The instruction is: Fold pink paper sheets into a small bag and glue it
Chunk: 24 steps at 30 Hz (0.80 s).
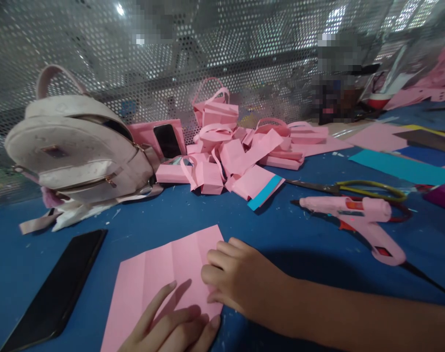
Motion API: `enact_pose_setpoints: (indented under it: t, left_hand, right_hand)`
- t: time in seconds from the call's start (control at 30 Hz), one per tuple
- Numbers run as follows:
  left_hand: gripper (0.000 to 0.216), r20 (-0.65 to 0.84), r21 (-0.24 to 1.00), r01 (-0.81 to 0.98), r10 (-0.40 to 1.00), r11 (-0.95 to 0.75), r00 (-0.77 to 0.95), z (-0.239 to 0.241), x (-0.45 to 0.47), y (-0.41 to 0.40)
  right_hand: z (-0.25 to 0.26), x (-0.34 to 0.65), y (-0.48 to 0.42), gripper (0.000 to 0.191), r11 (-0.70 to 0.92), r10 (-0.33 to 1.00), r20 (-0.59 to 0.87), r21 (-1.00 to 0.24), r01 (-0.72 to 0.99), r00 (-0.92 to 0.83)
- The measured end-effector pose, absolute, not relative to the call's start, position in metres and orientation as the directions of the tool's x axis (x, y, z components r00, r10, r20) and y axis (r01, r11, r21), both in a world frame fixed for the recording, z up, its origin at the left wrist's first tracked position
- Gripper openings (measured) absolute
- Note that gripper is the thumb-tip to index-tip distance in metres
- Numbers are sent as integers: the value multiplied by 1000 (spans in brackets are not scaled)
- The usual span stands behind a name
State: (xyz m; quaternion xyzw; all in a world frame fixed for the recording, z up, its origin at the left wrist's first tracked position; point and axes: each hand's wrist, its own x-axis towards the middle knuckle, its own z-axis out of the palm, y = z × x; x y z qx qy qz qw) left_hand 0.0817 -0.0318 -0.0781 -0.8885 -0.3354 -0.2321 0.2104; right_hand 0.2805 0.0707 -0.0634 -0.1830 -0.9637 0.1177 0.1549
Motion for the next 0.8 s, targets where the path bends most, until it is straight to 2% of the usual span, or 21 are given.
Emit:
enact_pose_setpoints:
  t: [0.33, 0.43, 0.53, 0.7, 0.8]
  left_hand:
    - [31, 624, -205, 697, 457, -687, 634, -85, 86, -26]
    - [24, 681, -188, 714, 435, -674, 589, -87, 92, -23]
    - [25, 754, -159, 737, 402, -657, 520, -86, 96, -22]
    - [24, 649, -239, 671, 398, -702, 648, -75, 90, -23]
    - [25, 585, -290, 641, 399, -710, 706, -69, 81, -26]
  right_hand:
    - [-63, 278, 71, 38, 922, 385, 291, -171, 348, -876]
    - [-63, 278, 70, 41, 888, 456, 287, -203, 412, -842]
    - [-63, 279, 71, 36, 871, 487, 287, -234, 432, -825]
    - [-59, 279, 76, 27, 871, 486, 247, -215, 442, -838]
    - [-55, 279, 77, 26, 852, 502, 191, -274, 446, -843]
